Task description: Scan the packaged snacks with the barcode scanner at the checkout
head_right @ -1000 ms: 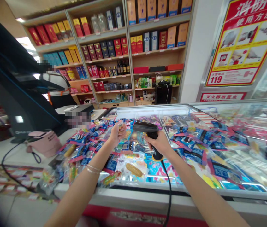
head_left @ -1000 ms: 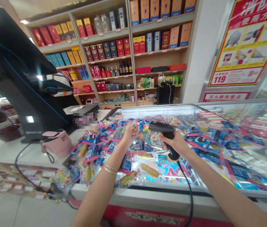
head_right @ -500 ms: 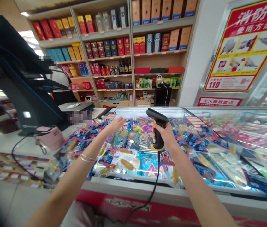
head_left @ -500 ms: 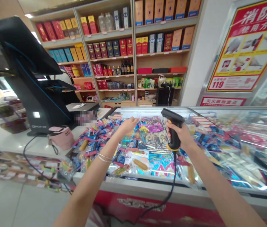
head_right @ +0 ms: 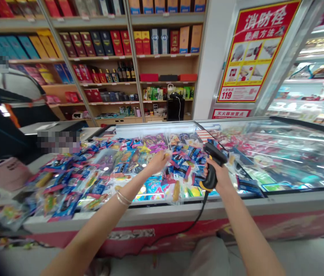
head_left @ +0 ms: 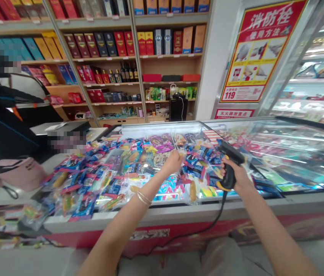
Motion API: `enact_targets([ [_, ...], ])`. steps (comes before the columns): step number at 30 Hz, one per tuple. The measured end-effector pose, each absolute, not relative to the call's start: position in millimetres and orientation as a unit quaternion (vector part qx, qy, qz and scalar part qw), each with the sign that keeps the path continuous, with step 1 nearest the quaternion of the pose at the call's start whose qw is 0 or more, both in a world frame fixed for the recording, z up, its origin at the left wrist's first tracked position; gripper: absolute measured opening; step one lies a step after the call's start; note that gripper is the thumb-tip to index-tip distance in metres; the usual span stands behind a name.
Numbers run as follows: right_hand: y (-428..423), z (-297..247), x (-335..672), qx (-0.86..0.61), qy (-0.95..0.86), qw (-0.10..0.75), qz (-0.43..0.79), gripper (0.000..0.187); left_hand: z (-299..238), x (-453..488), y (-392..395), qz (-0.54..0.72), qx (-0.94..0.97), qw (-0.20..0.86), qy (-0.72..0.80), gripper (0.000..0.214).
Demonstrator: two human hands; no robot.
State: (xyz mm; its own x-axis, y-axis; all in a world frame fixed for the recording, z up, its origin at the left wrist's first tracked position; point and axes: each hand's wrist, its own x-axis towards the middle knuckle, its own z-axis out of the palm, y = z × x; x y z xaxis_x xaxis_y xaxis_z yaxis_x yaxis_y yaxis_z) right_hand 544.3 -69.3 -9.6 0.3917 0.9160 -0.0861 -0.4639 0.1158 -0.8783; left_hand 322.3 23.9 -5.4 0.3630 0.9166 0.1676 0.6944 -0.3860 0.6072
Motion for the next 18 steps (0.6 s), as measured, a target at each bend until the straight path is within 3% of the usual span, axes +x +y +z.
enact_targets([
  [5,-75.4,-29.2,574.9,-0.422,-0.184,0.713,0.529,0.03,-33.3,350.1,18.6,0.343,0.796,0.167,0.47,0.048],
  [10,-73.9,-38.7,580.7,-0.415,-0.164,0.707,0.548,0.032,-46.6,350.2,8.5,0.297,0.855,0.058,0.421,0.05],
  [18,-74.9,-37.2,578.2,-0.451,-0.168,0.677,0.556,0.036,-51.2,351.2,8.3,0.264,0.848,0.045,0.458,0.056],
])
